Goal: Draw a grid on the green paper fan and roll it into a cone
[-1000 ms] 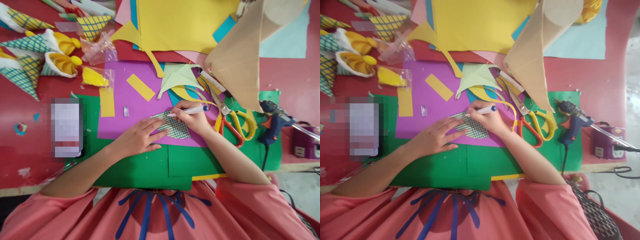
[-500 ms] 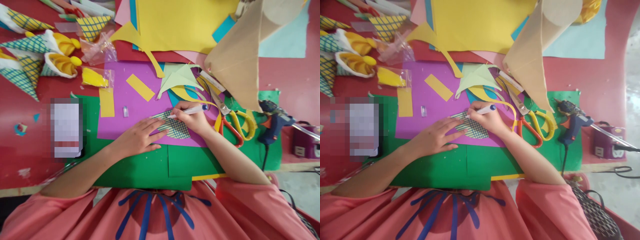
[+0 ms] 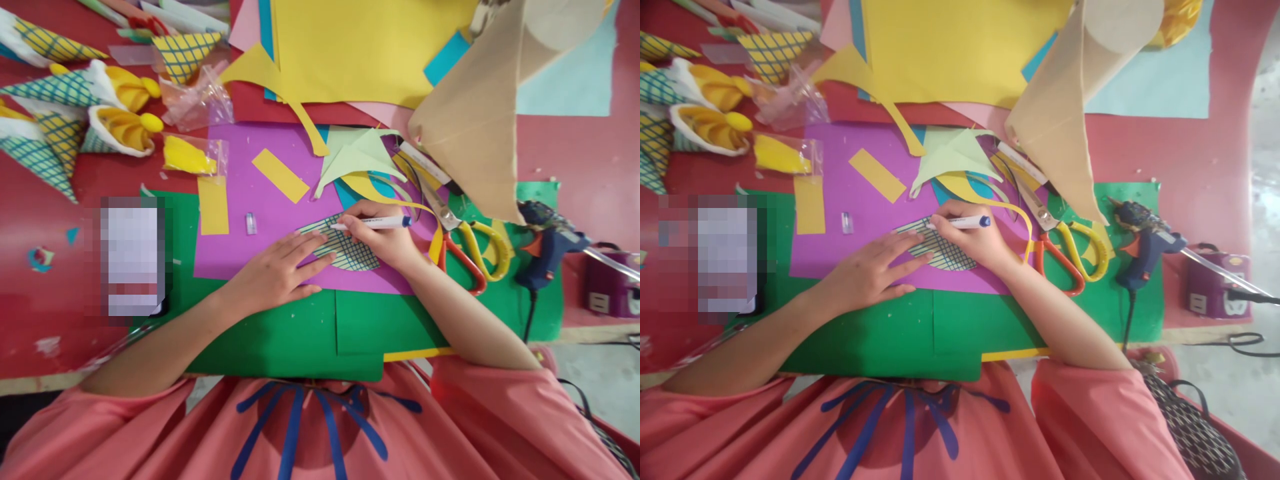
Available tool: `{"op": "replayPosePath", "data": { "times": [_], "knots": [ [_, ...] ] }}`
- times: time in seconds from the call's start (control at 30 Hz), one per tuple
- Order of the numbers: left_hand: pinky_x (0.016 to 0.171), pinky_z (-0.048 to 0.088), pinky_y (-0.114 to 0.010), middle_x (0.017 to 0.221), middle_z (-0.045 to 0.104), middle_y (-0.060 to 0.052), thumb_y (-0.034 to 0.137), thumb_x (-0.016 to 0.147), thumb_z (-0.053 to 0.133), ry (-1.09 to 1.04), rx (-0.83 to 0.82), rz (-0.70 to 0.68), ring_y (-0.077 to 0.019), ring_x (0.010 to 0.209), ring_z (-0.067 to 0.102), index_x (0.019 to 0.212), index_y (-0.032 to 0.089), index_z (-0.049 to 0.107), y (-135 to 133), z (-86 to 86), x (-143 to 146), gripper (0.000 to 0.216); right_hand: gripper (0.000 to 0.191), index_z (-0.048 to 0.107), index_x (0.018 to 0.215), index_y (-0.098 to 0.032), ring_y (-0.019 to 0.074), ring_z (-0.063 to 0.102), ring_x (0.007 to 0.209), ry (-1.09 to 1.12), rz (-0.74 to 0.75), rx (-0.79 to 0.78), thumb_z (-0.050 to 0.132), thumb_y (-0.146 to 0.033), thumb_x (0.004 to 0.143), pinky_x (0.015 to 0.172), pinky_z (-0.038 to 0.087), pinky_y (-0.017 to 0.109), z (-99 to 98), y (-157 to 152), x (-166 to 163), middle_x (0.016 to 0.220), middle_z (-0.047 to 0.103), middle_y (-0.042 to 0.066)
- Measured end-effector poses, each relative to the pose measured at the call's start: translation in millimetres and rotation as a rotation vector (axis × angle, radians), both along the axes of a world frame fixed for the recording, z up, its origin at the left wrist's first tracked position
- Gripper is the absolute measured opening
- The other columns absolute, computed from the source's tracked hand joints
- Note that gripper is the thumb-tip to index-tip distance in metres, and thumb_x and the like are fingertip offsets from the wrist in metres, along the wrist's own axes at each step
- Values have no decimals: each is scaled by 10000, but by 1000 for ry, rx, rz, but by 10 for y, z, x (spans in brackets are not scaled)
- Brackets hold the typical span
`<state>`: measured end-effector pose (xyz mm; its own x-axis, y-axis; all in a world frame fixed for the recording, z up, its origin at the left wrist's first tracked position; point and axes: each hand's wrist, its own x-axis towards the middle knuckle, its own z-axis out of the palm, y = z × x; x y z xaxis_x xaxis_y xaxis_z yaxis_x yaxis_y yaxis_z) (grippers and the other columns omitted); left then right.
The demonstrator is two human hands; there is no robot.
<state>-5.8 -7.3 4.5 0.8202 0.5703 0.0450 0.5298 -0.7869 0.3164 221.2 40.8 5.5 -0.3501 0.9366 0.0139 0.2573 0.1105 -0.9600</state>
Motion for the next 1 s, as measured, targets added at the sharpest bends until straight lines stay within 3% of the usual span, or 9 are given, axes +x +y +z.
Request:
{"op": "replayPosePath", "data": {
  "times": [0.33, 0.57, 1.0],
  "knots": [
    [1081, 377, -505, 1422, 419, -164, 351, 895, 534, 1, -20, 7, -310, 1339, 387, 1358, 207, 454, -5, 0, 0, 492, 197, 615, 648, -147, 78, 504, 537, 1, 15, -20, 568, -245, 813, 519, 388, 213, 4, 11, 11, 569, 589, -17],
    [1080, 379, -499, 1420, 427, -174, 340, 905, 516, 9, 8, 15, -305, 1331, 399, 1347, 175, 470, 9, 16, 4, 474, 227, 643, 725, -158, 73, 525, 472, 140, -95, -75, 590, -348, 838, 479, 417, 216, -28, -23, 36, 571, 607, -18],
    [1092, 364, -507, 1432, 419, -174, 342, 902, 521, 8, -10, 50, -298, 1350, 379, 1351, 179, 463, 12, 13, 9, 481, 242, 636, 693, -145, 79, 509, 541, -22, 2, -17, 579, -336, 830, 518, 393, 213, 18, -4, -8, 595, 611, -8]
  ]
}}
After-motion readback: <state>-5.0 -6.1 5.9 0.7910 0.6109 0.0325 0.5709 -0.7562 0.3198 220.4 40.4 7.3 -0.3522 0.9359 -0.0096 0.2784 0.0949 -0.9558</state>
